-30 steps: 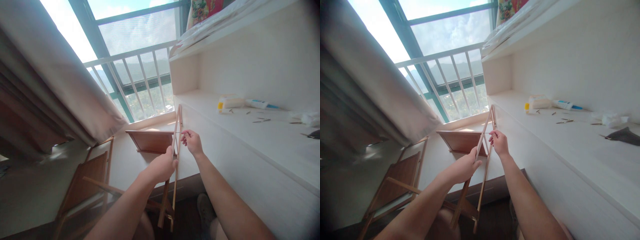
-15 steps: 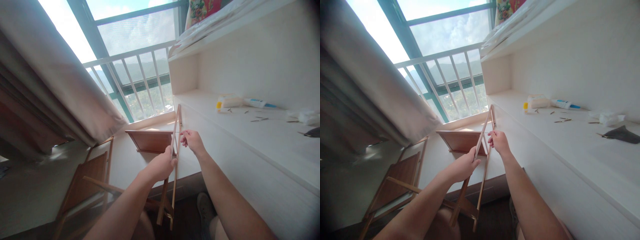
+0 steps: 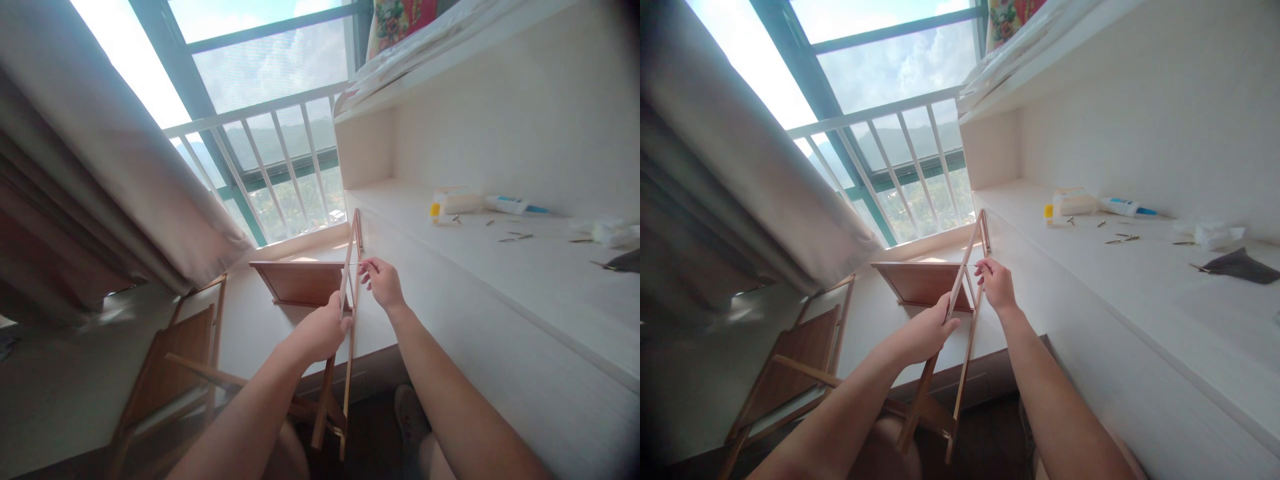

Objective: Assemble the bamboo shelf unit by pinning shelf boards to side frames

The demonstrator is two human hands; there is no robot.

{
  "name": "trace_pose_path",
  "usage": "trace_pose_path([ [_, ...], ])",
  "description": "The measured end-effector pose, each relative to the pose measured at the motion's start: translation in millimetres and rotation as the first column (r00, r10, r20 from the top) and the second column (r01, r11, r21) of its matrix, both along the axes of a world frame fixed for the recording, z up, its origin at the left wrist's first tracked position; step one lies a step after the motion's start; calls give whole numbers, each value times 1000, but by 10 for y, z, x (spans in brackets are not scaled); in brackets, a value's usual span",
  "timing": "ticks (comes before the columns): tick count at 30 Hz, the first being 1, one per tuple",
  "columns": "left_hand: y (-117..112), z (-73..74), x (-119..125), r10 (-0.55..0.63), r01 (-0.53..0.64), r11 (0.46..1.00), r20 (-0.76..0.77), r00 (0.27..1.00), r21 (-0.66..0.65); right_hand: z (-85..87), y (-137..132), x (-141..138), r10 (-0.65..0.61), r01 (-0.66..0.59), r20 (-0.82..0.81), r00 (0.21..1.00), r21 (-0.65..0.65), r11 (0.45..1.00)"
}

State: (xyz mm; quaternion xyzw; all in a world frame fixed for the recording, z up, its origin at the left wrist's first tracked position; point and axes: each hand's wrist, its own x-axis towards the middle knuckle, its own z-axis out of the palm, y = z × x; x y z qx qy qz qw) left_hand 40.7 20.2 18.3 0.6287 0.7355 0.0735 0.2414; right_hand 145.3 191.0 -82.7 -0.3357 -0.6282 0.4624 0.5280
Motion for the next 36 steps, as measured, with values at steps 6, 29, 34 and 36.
trace_pose_path([
  [6,-10,-25,-16,2,-3,1000,30,1000,30,-96,8,-12,3,-2,-29,1000,47,999],
  [29,7,-12,-2,-15,14,1000,22,1000,23,-41,28,-23,47,-47,-12,999,-11,999],
  [34,6,-13,-7,-13,13,1000,3,1000,8,-8,24,-29,86,-90,-45,995,-105,990],
  [36,6,-11,-7,-8,8,1000,-1,1000,0,0,17,-34,106,-115,-70,992,-145,983],
])
